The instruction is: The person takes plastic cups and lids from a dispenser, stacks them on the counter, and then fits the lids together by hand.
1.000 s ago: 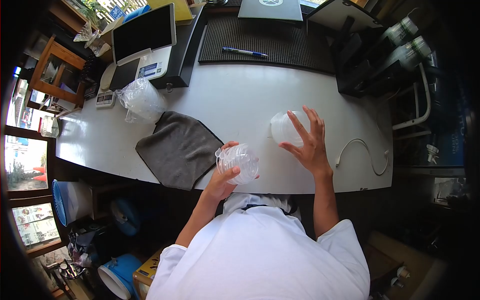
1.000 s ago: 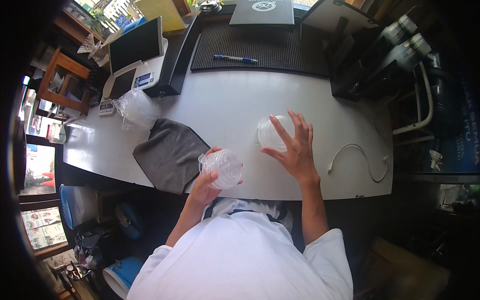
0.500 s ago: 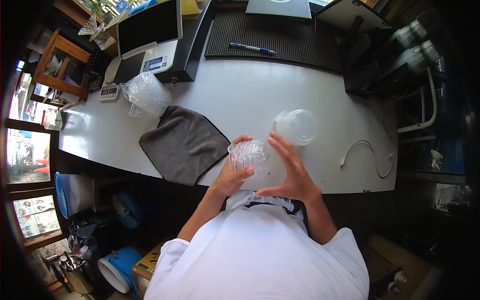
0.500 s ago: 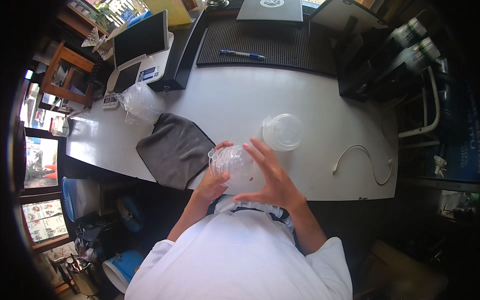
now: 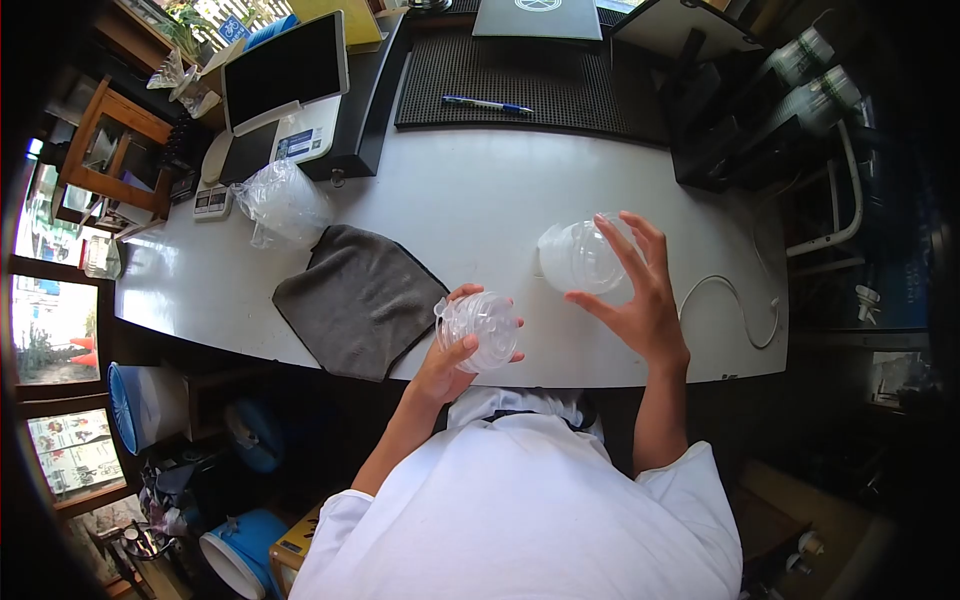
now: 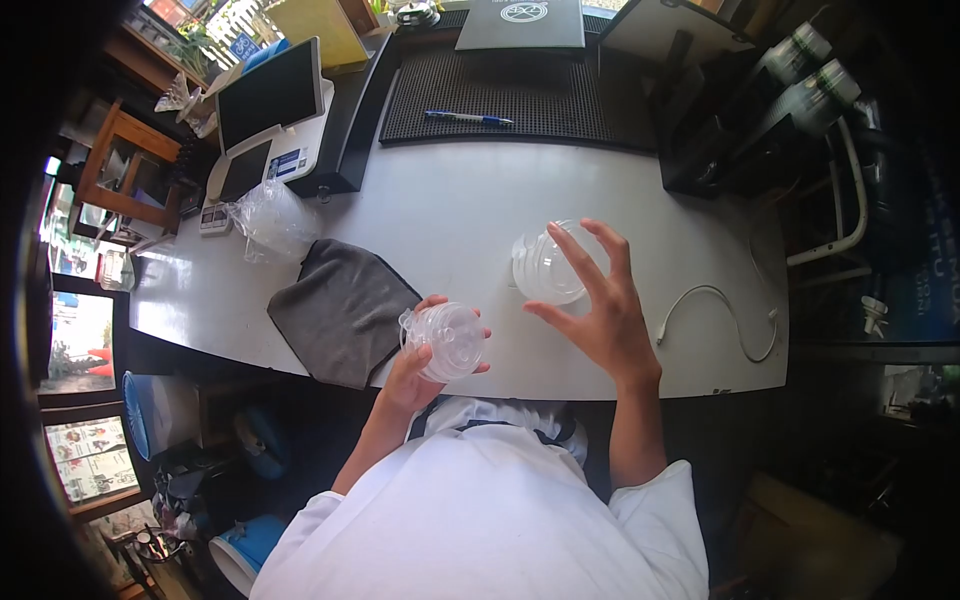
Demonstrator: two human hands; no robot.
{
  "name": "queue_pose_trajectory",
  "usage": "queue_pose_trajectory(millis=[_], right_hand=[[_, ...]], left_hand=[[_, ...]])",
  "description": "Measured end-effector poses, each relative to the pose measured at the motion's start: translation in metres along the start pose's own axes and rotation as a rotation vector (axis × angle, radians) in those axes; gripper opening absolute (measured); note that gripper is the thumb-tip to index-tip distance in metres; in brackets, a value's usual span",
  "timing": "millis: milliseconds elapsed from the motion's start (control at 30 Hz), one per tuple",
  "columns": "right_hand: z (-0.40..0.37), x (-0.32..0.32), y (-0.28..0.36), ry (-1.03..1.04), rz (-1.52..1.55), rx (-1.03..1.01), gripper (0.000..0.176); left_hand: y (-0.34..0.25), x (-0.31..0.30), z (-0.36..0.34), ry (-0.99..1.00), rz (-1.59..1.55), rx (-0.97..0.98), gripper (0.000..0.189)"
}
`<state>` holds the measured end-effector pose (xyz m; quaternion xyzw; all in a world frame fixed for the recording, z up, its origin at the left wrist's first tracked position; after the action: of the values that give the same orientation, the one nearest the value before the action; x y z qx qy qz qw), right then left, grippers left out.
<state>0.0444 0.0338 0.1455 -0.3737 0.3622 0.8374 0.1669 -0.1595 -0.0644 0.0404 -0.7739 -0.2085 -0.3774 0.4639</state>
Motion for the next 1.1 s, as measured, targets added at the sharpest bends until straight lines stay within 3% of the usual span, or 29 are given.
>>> queue_pose_trajectory(millis=[133, 233, 433, 633, 733, 833, 933, 967, 1067, 1100], right_hand=[[-0.003, 0.031, -0.022, 0.223, -0.065, 0.041, 0.090], [-0.011, 0.041, -0.032, 0.198, 0.003, 0.081, 0.094], [-0.022, 0.041, -0.015, 0.058, -0.179, -0.027, 0.104], [-0.035, 0.066, -0.030, 0.174, -0.242, 0.064, 0.099], [-0.033, 0.055, -0.016, 0.107, -0.299, 0.051, 0.098], [-0.032, 0.030, 0.012, -0.198, -0.107, -0.122, 0.095], [-0.037, 0.046, 0.035, -0.085, 0.444, -0.157, 0.093], [-0.030, 0.046, 0.053, -0.097, 0.446, -0.213, 0.093], [-0.035, 0.082, 0.066, 0.116, 0.590, -0.094, 0.094], [-0.034, 0.085, 0.064, 0.076, 0.574, -0.113, 0.092]], left_hand=[[0.001, -0.002, -0.001, -0.014, 0.022, -0.006, 0.078], [0.000, -0.004, -0.004, 0.010, -0.074, -0.009, 0.079], [0.002, -0.006, -0.007, 0.053, -0.060, 0.028, 0.075], [0.001, 0.000, -0.003, 0.029, -0.069, -0.007, 0.069], [0.000, 0.003, -0.003, 0.046, -0.045, -0.013, 0.071], [0.000, 0.003, -0.004, 0.031, -0.049, 0.005, 0.072], [0.000, 0.004, -0.004, 0.026, -0.018, 0.025, 0.075], [0.002, 0.006, -0.004, 0.021, 0.010, 0.021, 0.077], [0.004, 0.010, -0.004, 0.008, 0.075, -0.005, 0.081], [0.004, 0.010, -0.004, -0.005, 0.085, -0.018, 0.081]])
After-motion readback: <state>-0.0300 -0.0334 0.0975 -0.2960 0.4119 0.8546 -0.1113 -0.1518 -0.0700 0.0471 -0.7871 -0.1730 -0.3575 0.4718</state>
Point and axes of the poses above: each hand's wrist, its own z-axis towards the middle knuckle, its own x-axis out of the palm, y = z × x, the point moved 7 cm from there along z, towards the middle knuckle, and after that the axes turned 13 degrees about -x, right-handed, at the moved point
